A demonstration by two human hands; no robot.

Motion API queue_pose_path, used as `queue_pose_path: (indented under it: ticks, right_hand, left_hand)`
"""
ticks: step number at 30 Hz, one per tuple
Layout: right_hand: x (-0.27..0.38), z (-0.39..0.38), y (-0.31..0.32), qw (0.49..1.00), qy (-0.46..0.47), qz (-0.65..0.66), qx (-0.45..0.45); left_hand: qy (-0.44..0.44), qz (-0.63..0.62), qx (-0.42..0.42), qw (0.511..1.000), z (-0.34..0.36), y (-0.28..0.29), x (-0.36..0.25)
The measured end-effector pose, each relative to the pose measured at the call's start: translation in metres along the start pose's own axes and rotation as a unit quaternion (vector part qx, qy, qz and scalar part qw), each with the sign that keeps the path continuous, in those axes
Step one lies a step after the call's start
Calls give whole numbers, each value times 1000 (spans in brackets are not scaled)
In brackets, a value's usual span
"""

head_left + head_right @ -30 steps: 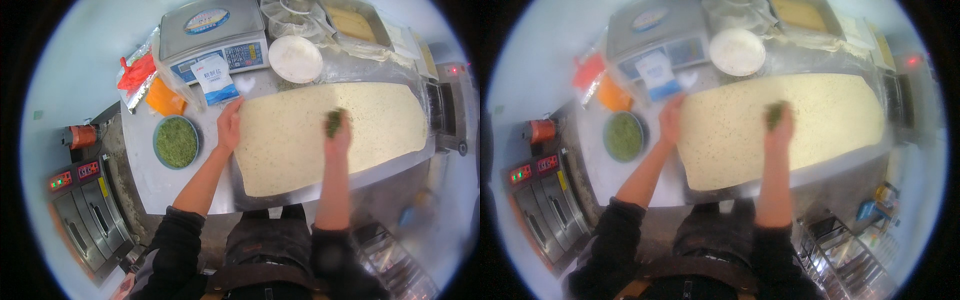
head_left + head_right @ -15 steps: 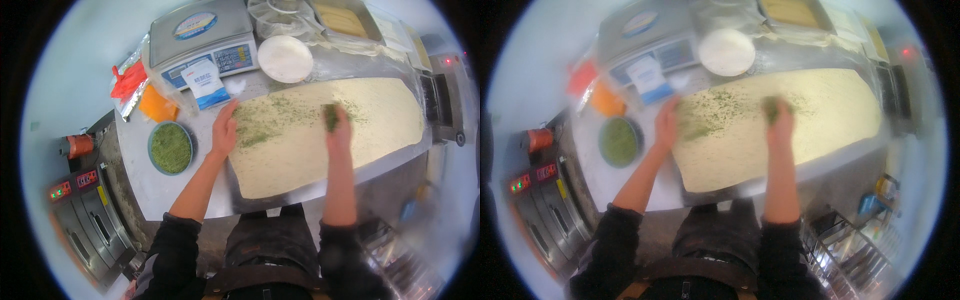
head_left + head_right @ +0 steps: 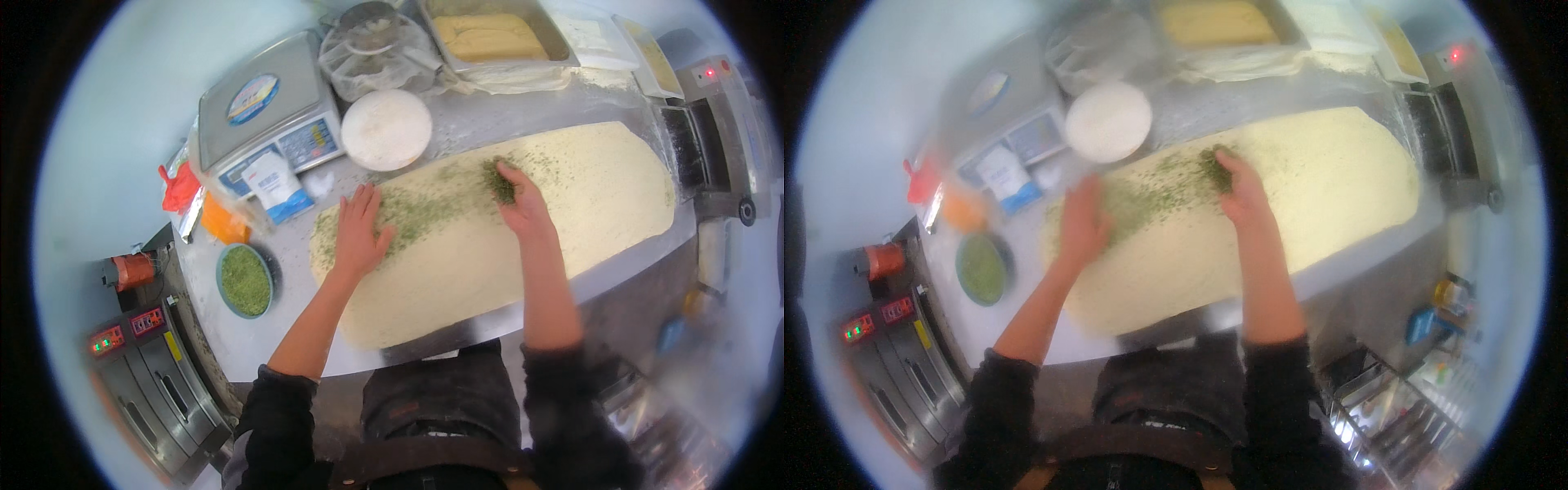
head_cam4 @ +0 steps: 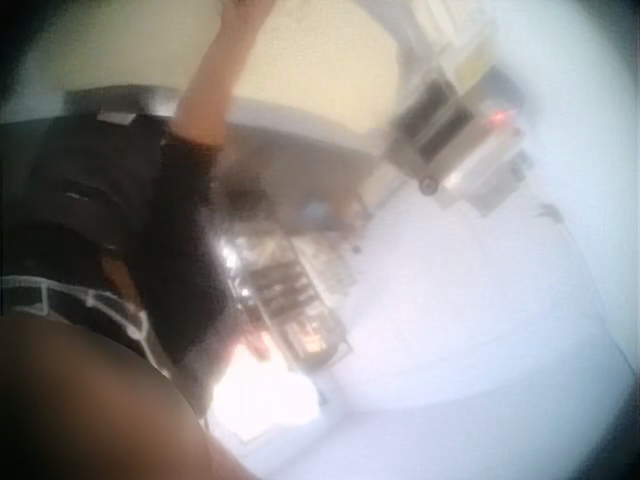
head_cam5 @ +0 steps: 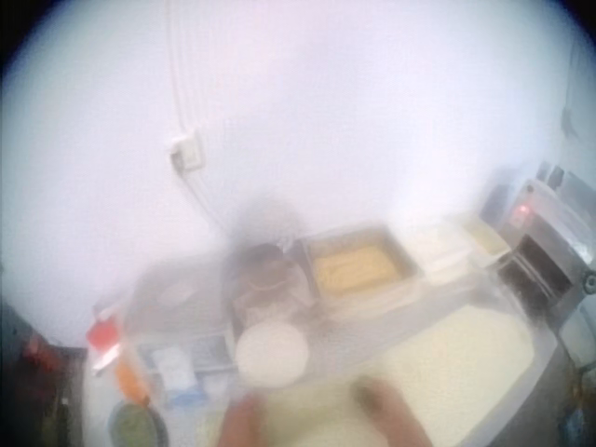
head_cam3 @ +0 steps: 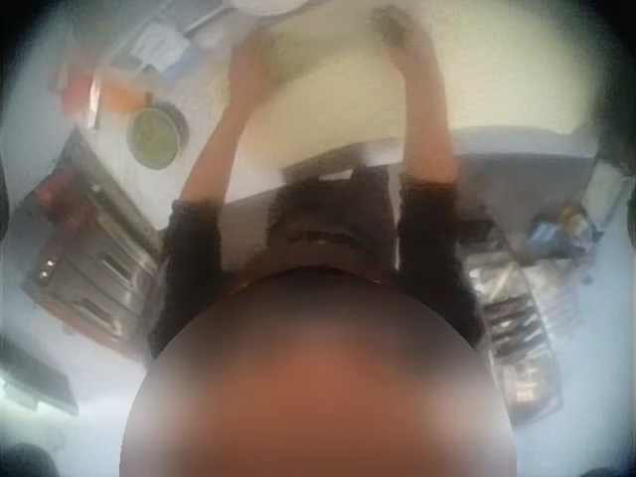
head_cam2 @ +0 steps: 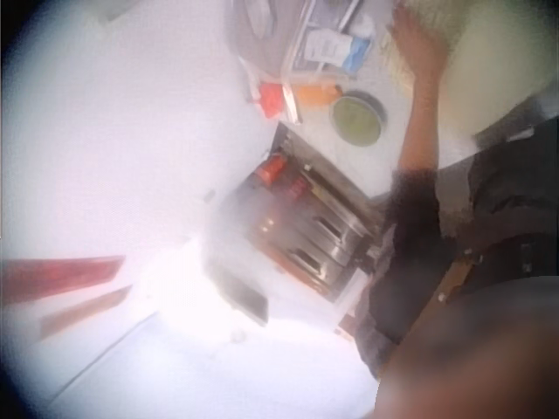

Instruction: The person spreads a large sheet of dough on a stainless steel countertop, sprinkles sesame seeds, brushes oil, and spreads chopped green herbs. They then sprinkle flour and fold the dough into a smaller rectangle.

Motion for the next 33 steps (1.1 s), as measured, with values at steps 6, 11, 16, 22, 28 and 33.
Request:
queue_pose_path:
  ticks: [6,11,16,22,28,33]
  right_hand:
    - [66,1,12,993,8,-75,-95]
    - [170,15,85,970,168,70,-161]
    - [207,67,147,999,34,-12,-24]
    - [308,90,196,947,177,-220,-151]
    - [282,70,152,964,57,-260,-18]
    - [277,53,165,987,43,-153,10]
  left_hand:
    - [38,13,23,999,45,-44,-69]
    - [49,56,33,997,99,-88,-132]
    - [56,75,34,995,152,-130,-203]
    - [44,93,60,993,215,-176,-277]
    - [-21,66,76,995,248,-213,-335]
    - [-5,95,159,983,201,-196,-314]
Point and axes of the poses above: each hand's wrist, its own z-axis towards the middle knuckle, its own y-axis out of the back of the hand, x = y × z, the point moved 7 cm from there along z, towards the middle knuckle, and after that the axes turned 4 degrees about x, right-handed, at the moved point
